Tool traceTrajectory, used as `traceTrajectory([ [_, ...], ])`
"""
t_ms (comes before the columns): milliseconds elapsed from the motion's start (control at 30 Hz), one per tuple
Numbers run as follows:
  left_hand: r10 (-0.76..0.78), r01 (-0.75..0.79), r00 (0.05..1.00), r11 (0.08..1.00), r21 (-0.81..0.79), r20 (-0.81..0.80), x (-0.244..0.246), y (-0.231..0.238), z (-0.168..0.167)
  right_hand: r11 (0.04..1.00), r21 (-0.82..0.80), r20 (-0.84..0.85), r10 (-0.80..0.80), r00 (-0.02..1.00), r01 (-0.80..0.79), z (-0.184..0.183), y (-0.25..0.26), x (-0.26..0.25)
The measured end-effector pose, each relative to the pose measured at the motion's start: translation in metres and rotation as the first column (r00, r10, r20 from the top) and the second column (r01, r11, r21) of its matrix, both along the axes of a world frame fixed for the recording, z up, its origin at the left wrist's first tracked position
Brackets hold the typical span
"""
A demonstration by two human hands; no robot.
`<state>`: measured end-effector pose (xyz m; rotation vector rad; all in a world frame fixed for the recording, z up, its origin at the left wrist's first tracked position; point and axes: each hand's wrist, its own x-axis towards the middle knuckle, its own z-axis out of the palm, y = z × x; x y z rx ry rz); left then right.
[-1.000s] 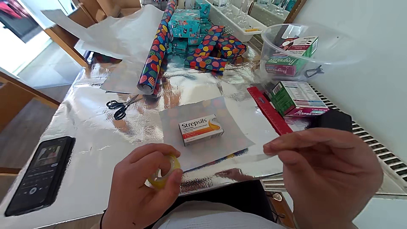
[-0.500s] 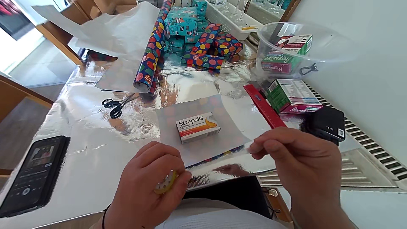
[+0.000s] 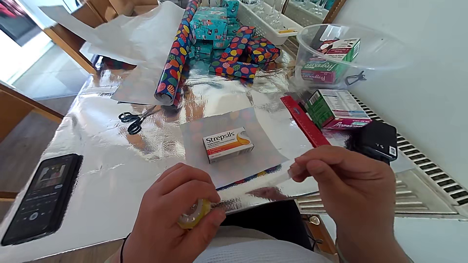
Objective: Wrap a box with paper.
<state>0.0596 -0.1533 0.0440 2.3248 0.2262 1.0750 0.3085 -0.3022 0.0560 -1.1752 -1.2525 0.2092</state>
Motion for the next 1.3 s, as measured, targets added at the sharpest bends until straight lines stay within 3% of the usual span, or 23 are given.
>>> traceTrajectory([
  [100, -0.076, 0.075, 0.997, 0.997, -0.032, -0.03, -0.001, 0.0, -0.001, 1.0, -0.009, -0.005, 0.004, 1.0, -0.004, 0.001, -0.002, -0.003],
  [267, -0.166, 0.146, 0.983, 0.968, -0.204, -0.083, 0.004, 0.001, -0.012, 0.984, -0.019, -0.192, 0.17, 0.967, -0.176, 0.007, -0.005, -0.003],
  [367, -0.078, 0.057, 0.987, 0.987, -0.151, -0.143, 0.005, -0.001, -0.013, 0.95, 0.003, -0.278, 0.301, 0.912, -0.312, 0.012, -0.005, 0.002],
  [467, 0.014, -0.03, 0.995, 0.988, -0.149, -0.104, 0.004, -0.003, -0.016, 0.88, 0.037, -0.329, 0.458, 0.826, -0.473, 0.02, -0.008, 0.009],
  [600, 0.12, -0.123, 0.992, 0.982, -0.146, -0.029, 0.002, -0.005, -0.014, 0.718, 0.054, -0.292, 0.676, 0.677, -0.694, 0.027, -0.007, 0.022],
  [700, 0.176, -0.182, 0.982, 0.978, -0.102, -0.065, 0.003, -0.003, -0.012, 0.654, -0.011, -0.264, 0.728, 0.633, -0.757, 0.034, -0.007, 0.031],
  [800, 0.104, -0.123, 0.987, 0.98, -0.154, -0.125, 0.004, 0.0, -0.014, 0.631, -0.107, -0.194, 0.745, 0.638, -0.769, 0.044, -0.005, 0.041],
  [967, -0.19, 0.068, 0.954, 0.891, -0.449, -0.232, 0.006, 0.007, -0.026, 0.685, -0.323, 0.014, 0.693, 0.721, -0.653, 0.065, -0.001, 0.053],
  [1200, -0.124, -0.072, 0.922, 0.875, -0.479, -0.366, 0.008, -0.001, -0.028, 0.717, -0.408, 0.166, 0.667, 0.726, -0.565, 0.076, 0.004, 0.058],
  [1300, -0.192, -0.039, 0.918, 0.827, -0.561, -0.346, 0.004, 0.0, -0.026, 0.704, -0.415, 0.167, 0.682, 0.712, -0.576, 0.076, 0.005, 0.056],
])
